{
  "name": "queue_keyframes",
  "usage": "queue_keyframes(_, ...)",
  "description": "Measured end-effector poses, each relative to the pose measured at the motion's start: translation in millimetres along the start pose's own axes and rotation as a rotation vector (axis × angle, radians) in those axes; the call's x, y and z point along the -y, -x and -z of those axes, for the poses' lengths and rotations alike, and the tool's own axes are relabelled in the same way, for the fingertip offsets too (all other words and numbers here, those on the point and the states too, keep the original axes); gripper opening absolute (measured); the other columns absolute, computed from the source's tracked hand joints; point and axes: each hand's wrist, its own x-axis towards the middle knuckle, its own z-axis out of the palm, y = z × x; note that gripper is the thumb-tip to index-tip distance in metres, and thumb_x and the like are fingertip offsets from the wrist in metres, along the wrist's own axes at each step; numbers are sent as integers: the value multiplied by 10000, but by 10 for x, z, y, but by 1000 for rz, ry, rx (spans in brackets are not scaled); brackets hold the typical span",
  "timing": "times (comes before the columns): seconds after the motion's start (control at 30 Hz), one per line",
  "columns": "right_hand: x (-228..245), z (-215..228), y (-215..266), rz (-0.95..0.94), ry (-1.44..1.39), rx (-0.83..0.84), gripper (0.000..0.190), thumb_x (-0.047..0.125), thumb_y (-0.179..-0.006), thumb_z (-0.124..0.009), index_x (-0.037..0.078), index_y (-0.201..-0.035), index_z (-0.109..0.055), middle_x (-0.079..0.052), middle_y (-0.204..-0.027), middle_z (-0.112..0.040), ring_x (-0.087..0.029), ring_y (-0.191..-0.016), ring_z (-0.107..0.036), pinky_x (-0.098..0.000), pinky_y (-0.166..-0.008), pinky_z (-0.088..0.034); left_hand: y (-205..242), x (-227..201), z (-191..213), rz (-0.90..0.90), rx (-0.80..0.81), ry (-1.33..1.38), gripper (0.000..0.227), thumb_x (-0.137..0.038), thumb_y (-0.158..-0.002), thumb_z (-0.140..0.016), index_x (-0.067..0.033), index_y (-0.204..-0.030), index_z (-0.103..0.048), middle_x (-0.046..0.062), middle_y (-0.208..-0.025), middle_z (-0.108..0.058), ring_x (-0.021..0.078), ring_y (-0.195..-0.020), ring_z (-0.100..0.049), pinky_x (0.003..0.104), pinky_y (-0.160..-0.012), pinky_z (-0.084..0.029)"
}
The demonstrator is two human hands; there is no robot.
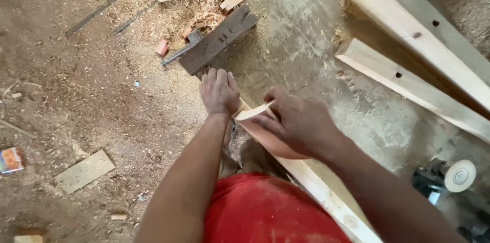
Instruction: The person uses a handheld orbital sander to smooth the surfaces and edges of a small wooden piece. They rotate the piece to sand different sides and briefly inspect the finish by hand.
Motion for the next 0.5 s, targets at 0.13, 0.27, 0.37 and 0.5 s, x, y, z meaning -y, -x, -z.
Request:
queue_keyframes(0.13, -90, -22, 61, 130, -97, -110, 466, 523, -933, -644, 126, -1165, -566, -90, -818, -758, -297, -759, -743, -451, -669, -556, -30, 36, -1, 39, 7, 50, 243, -267, -1011, -574, -95, -843, -610, 105, -884, -586, 279, -839, -560, 445, -776, -471)
queue_keyframes(0.27, -201, 70, 296, 115, -105, -53, 513, 519, -883, -681, 132, -1195, -552, -62, -755, -753, -285, -642, -734, -425, -585, -556, -14, 49, -32, 31, -58, 70, 223, -260, -982, -610, -87, -842, -612, 114, -910, -605, 309, -869, -591, 464, -768, -491)
queue_keyframes(0.37, -159, 73, 364, 225, -150, -169, 499, 511, -888, -682, 105, -1151, -559, -55, -751, -734, -263, -625, -726, -411, -546, -548, -5, 29, -25, 1, -67, 44, 221, -263, -965, -629, -85, -835, -616, 127, -916, -612, 330, -874, -597, 472, -768, -492)
queue_keyframes(0.5, -52, 128, 84, 164, -44, -43, 426, 581, -923, -642, 176, -1050, -605, -8, -658, -670, -222, -527, -656, -407, -596, -527, 2, 26, -16, -11, -78, 46, 232, -257, -977, -631, -82, -825, -609, 130, -922, -620, 346, -885, -600, 479, -786, -490)
